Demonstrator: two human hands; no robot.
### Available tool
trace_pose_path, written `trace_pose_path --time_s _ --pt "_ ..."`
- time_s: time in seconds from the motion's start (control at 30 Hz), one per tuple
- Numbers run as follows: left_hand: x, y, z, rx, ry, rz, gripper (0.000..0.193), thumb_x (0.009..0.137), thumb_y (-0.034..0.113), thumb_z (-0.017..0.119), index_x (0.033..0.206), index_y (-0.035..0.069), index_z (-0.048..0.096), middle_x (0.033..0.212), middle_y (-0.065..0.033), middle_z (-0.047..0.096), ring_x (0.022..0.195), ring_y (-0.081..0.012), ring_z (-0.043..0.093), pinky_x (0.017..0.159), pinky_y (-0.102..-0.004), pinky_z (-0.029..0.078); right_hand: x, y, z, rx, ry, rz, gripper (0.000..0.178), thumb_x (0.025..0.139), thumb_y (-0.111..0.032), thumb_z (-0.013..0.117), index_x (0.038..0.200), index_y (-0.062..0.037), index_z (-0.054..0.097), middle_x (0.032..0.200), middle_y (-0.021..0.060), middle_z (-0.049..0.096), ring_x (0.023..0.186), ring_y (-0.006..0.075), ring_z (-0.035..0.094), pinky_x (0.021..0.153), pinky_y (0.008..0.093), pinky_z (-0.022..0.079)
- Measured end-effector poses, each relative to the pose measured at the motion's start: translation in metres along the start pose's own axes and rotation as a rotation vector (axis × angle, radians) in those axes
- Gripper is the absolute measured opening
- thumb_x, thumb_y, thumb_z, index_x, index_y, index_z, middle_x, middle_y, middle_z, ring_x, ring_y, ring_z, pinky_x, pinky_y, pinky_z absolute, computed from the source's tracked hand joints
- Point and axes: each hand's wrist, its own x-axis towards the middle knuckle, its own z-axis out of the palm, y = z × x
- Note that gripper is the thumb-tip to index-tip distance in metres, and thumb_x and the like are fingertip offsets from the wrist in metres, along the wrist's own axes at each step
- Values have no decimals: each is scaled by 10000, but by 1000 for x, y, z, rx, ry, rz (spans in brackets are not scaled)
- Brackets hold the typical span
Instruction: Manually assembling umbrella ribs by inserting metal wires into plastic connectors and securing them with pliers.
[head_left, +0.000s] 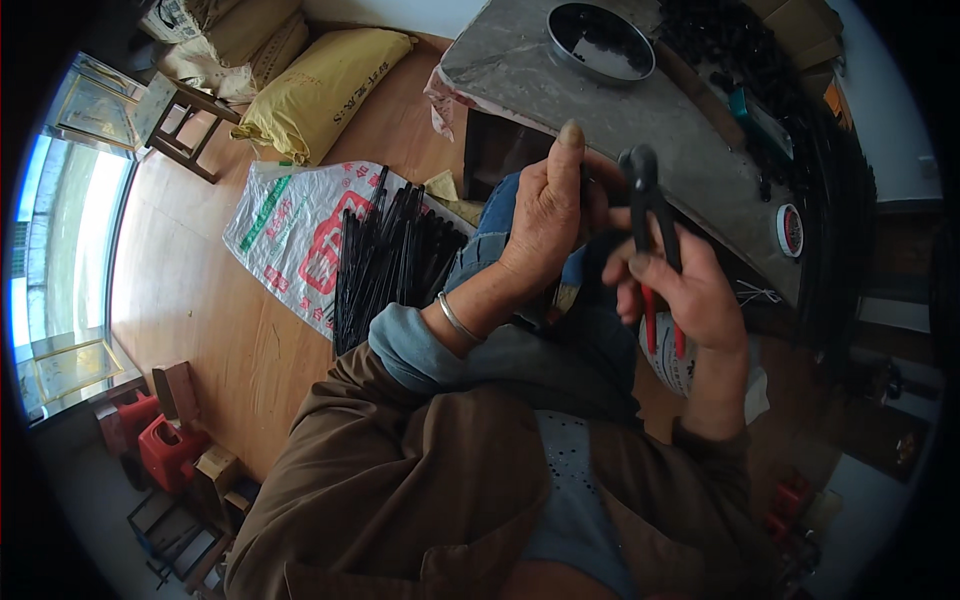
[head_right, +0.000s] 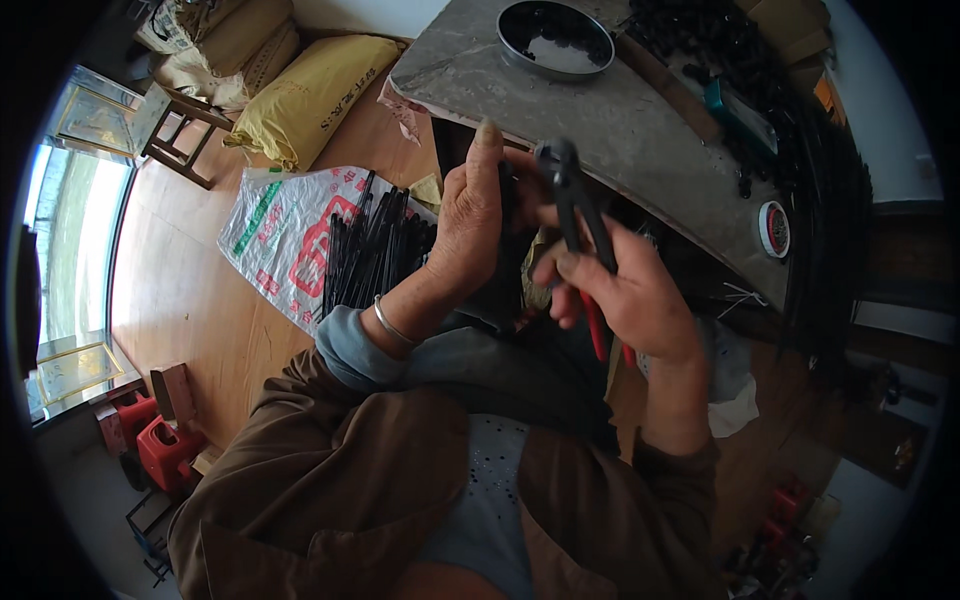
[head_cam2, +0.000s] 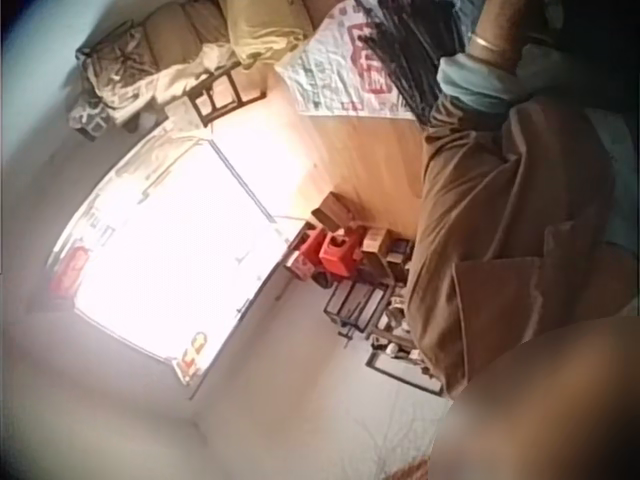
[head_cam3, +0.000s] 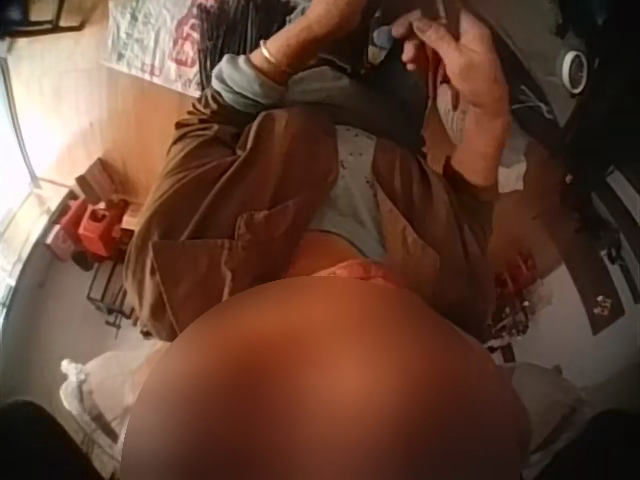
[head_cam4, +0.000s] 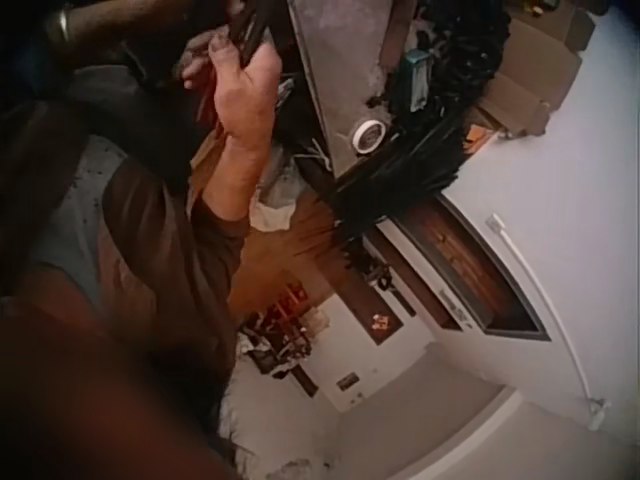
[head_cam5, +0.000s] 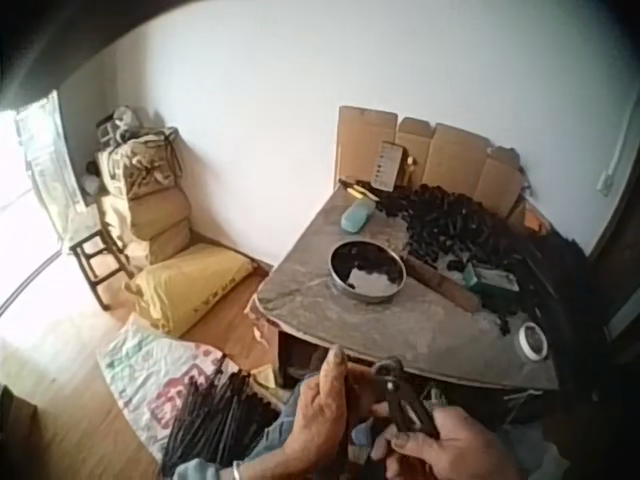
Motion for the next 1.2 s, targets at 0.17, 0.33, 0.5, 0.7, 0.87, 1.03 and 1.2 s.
trace_pose_path --time_s 0.17,0.33,0.5,0.7,0.87,1.03,1.2 --pt "0 1 5 34 -14 -26 703 973 587 289 798 9 648 574 2 483 488 -68 372 476 -223 288 -9 7 -13 -136 -121 151 298 947 -81 482 1216 45 467 872 106 609 710 137 616 647 281 532" --pt "-1 -1 8 108 -45 -19 702 972 588 294 751 15 634 584 3 482 498 -60 383 472 -216 291 -10 0 -14 -207 -78 215 239 953 -87 486 1178 -8 507 835 59 603 684 96 586 627 249 508" --pt "-1 -9 11 170 -51 37 693 970 586 307 747 15 630 584 3 489 511 -63 407 476 -218 311 -10 -5 -16 -461 7 254 195 944 -113 506 1109 -8 520 756 70 599 685 135 602 615 290 502" --pt "1 -20 15 238 -22 75 695 974 571 306 733 9 638 573 6 485 512 -66 413 478 -222 316 0 6 -26 -1038 140 -68 181 913 -134 549 1010 15 514 781 242 616 744 373 631 619 430 502" --pt "5 -14 13 197 -60 -76 695 972 567 308 729 11 646 558 11 465 497 -64 392 474 -221 306 -2 -3 -22 -415 -35 341 140 954 -141 504 949 -1 519 693 66 596 592 151 609 551 294 491" --pt "4 -10 14 160 -134 -94 667 957 589 337 746 14 600 549 15 452 466 -54 362 451 -214 275 -11 -22 -37 -374 -122 400 178 967 -194 512 973 -16 512 664 8 535 516 71 530 497 222 468" --pt "5 -17 20 182 -137 -71 652 956 590 346 757 15 579 548 13 453 473 -56 376 456 -216 285 -13 -31 -44 -455 -121 478 165 971 -209 512 949 -47 486 616 -40 449 455 33 425 414 196 396"
